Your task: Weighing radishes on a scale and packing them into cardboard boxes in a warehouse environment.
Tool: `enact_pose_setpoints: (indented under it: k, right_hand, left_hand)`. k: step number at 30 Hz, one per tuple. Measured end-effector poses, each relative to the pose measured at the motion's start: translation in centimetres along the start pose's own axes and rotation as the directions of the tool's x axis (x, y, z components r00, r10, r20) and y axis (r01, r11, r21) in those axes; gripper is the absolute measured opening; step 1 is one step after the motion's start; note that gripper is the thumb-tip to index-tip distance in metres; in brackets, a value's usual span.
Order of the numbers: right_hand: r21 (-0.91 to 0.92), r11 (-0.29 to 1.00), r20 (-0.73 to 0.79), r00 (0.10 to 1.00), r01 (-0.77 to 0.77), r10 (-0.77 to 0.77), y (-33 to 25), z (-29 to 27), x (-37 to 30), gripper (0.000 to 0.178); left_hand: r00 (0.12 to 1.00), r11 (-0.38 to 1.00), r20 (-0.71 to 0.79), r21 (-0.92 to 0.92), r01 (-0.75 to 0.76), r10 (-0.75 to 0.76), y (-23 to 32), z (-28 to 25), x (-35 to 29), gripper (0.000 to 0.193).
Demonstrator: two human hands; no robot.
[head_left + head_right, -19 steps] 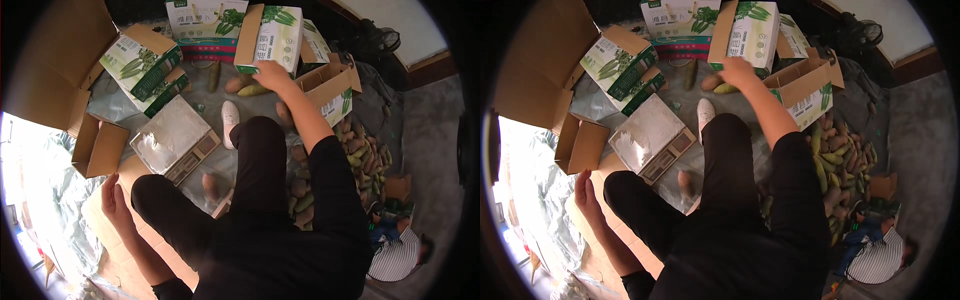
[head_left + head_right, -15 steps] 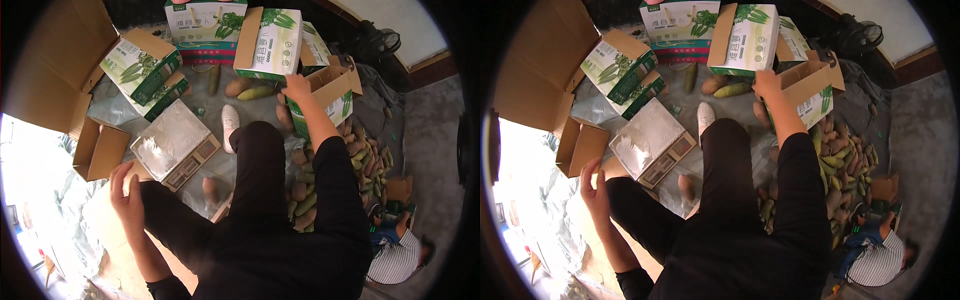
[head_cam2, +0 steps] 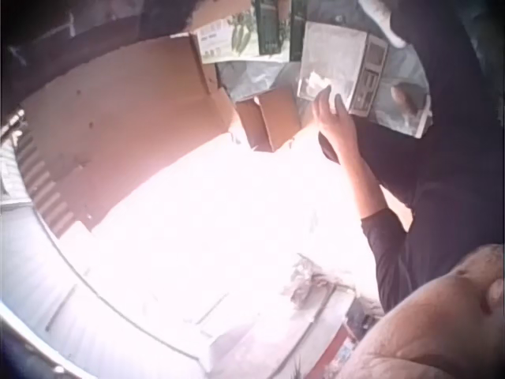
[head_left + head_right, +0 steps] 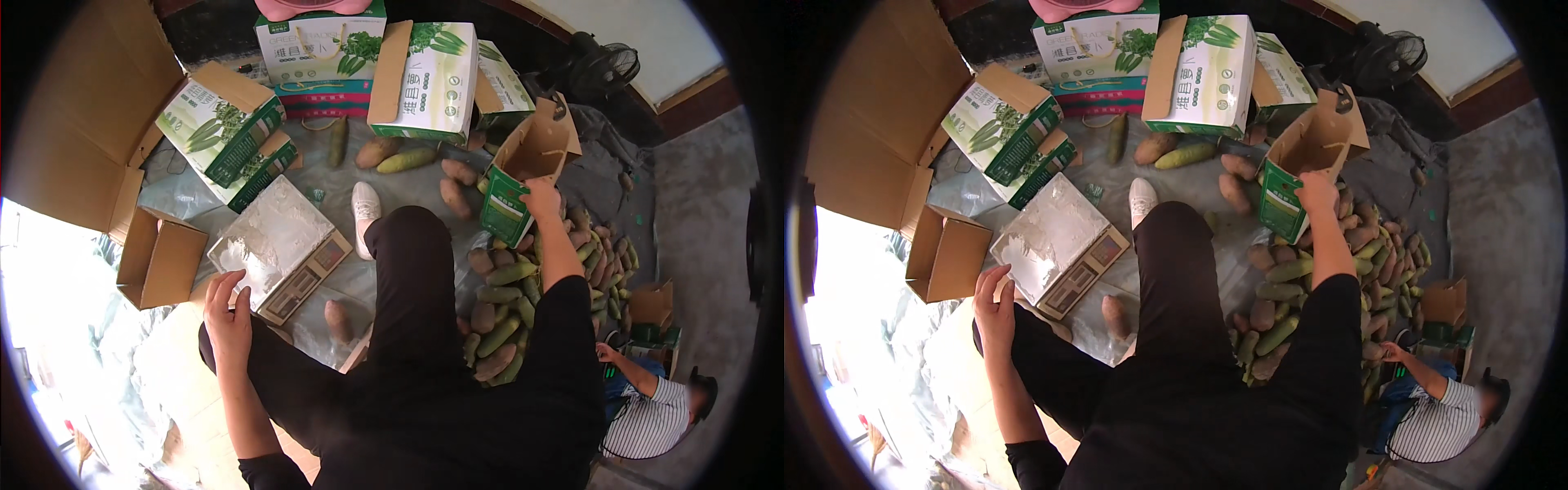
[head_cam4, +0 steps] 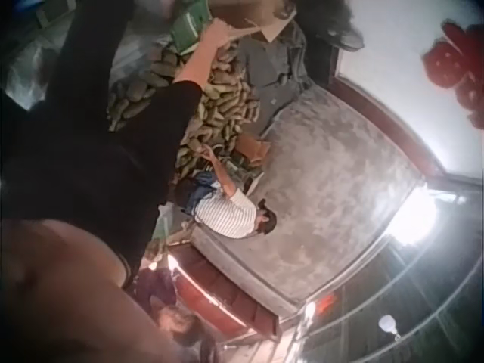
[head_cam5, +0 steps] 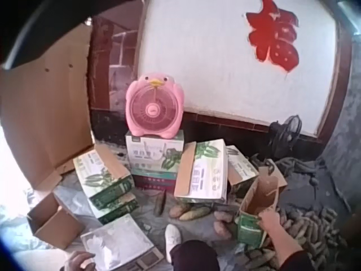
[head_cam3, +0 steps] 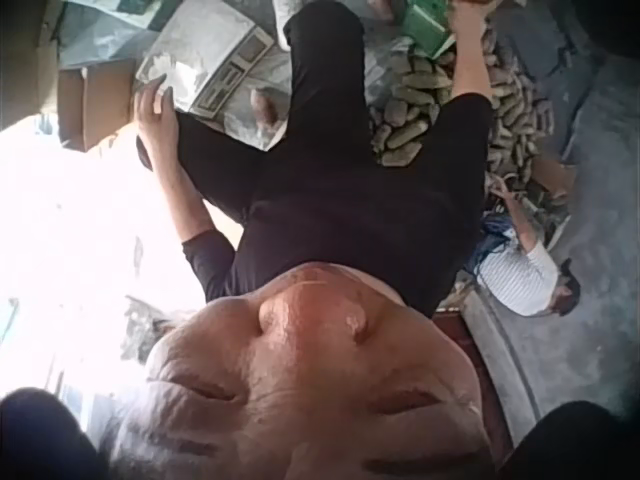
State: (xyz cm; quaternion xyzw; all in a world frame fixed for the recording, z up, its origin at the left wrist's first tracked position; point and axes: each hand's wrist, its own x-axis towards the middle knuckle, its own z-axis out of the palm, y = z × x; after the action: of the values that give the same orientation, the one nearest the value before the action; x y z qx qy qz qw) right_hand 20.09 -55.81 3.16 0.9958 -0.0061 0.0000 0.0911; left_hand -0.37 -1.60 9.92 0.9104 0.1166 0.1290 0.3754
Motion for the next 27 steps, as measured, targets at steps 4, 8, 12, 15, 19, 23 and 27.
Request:
enact_pose_setpoints:
  k: [4, 8, 12, 15, 19, 23, 27]
  right_hand:
    - [0.383, 0.911, -0.178, 0.956, -0.153, 0.235, 3.7, -0.1, -0.9, 0.031]
    - [0.599, 0.786, -0.186, 0.929, -0.151, 0.320, 3.8, -5.2, -0.2, 0.039]
    - [0.942, 0.332, -0.116, 0.879, -0.050, 0.462, 0.9, -13.3, -1.1, 0.026]
    - [0.977, 0.206, -0.150, 0.878, 0.060, 0.455, -1.6, -19.3, -3.2, 0.023]
    - [0.951, 0.188, -0.294, 0.899, 0.244, 0.323, -4.9, -25.0, -5.8, 0.019]
    - [0.844, 0.280, -0.503, 0.856, 0.457, 0.119, -10.6, -29.0, -8.4, 0.018]
    - [0.789, 0.108, -0.607, 0.795, 0.605, -0.016, -15.1, -30.5, -8.6, 0.017]
  left_hand:
    - [0.997, 0.995, 0.006, -0.057, 0.079, -0.079, 0.4, 0.1, 0.0, 0.023]
    - [0.999, 0.999, -0.028, -0.037, 0.021, -0.023, -0.5, -0.3, -0.4, 0.022]
    - [0.999, 0.999, -0.050, -0.039, -0.020, 0.018, -1.1, -0.5, -0.8, 0.018]
    - [0.997, 1.000, -0.066, -0.006, -0.027, 0.027, -1.3, -0.4, -1.0, 0.020]
    - [0.997, 0.999, -0.064, 0.001, -0.043, 0.043, -1.4, -0.6, -1.1, 0.020]
    - [0.995, 0.999, -0.092, -0.018, -0.045, 0.043, -1.7, -0.9, -1.4, 0.020]
    - [0.991, 0.996, -0.108, -0.006, -0.085, 0.084, -1.8, -1.3, -1.5, 0.021]
